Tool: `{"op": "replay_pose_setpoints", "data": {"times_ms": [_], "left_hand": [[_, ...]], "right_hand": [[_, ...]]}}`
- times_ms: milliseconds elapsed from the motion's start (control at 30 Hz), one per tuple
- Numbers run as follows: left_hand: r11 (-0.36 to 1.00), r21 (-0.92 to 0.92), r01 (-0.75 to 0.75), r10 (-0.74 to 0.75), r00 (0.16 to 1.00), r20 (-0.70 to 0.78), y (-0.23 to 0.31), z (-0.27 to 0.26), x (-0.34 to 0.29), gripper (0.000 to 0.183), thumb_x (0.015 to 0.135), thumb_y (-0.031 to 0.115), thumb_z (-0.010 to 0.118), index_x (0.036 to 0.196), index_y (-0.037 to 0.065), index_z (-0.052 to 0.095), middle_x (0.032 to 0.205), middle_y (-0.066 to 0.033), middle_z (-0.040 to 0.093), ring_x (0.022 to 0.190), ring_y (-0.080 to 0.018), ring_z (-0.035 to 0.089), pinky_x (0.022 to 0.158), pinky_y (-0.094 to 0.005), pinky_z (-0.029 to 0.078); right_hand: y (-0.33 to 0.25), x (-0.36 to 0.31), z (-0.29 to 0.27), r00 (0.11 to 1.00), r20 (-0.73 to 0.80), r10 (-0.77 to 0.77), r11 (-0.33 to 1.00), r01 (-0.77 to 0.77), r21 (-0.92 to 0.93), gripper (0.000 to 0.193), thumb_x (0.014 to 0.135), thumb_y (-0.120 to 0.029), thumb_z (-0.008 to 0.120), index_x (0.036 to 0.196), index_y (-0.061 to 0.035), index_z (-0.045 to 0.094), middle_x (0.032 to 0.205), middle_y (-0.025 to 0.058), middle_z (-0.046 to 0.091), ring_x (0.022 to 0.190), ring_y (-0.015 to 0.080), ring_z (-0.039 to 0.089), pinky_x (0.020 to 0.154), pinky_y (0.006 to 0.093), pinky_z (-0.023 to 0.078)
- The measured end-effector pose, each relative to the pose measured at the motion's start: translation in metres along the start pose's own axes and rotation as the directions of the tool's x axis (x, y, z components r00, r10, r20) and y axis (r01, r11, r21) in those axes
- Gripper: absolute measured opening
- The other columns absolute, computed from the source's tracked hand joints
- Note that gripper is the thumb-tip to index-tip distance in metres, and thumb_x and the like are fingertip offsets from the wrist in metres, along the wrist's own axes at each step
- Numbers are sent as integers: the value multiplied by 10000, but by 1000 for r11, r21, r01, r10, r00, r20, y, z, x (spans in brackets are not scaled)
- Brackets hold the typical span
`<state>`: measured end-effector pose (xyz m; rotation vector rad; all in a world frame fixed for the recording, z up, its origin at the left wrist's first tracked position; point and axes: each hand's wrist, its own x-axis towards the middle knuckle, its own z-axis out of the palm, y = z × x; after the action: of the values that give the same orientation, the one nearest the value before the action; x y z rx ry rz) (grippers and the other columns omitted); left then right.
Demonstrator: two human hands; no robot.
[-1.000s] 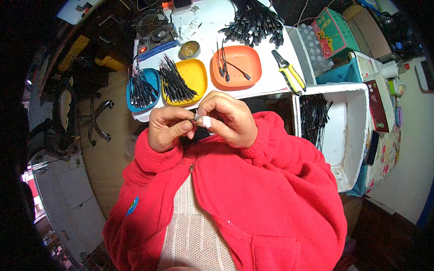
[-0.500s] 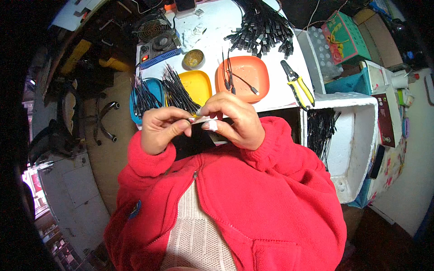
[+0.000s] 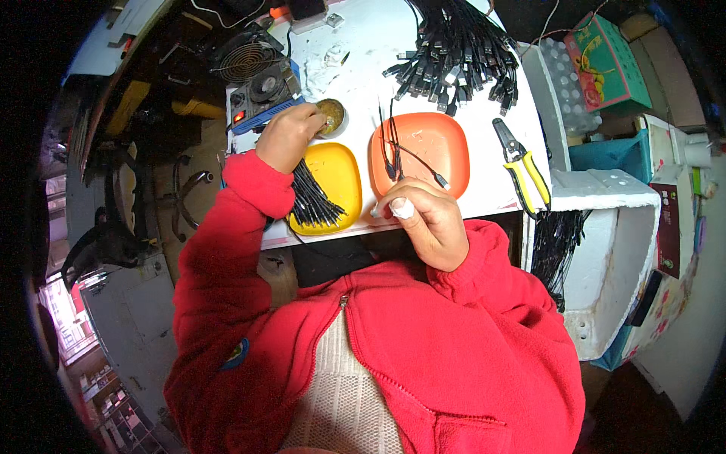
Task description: The person repeatedly picks small black electronic components from trays and a box, then attaches a small white piece to each one by hand. The finished items are placed into a separate tray on the table.
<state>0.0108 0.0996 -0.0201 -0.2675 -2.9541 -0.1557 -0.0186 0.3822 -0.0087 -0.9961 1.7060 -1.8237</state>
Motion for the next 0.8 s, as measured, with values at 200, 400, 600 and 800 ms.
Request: {"op": "replay_pose_setpoints", "data": {"times_ms": [200,400,600,800], "left_hand": [[999,37,17,-20,998,66,-3,8,6,23,697,-25,585,709,-9,596,873,-150,557,805,-300,625,712,-379,530],[998,49,-38,33,993,115,-9,2,11,52,699,-16,586,742,-19,615,858,-149,563,821,-294,622,720,-386,525],[994,39,-102,96,985,141,-13,7,15,66,747,27,569,790,-11,603,851,-135,550,797,-299,605,695,-380,494],[996,28,-83,78,988,135,-11,7,15,75,743,10,578,804,-10,615,852,-131,550,794,-300,605,699,-379,498]], "right_hand": [[7,6,-4,999,24,23,999,-24,39,239,976,-126,481,853,28,615,815,106,622,742,196,597,704,291,471],[13,9,-7,999,33,-1,1000,0,30,232,970,-114,489,844,26,624,804,105,615,730,195,596,696,291,470],[15,8,-8,1000,20,16,999,-17,29,221,962,-109,498,842,18,632,791,99,612,723,203,597,694,296,466],[14,9,-9,999,37,21,1000,-21,10,207,960,-99,500,854,15,636,797,97,618,721,196,602,689,290,468]]}}
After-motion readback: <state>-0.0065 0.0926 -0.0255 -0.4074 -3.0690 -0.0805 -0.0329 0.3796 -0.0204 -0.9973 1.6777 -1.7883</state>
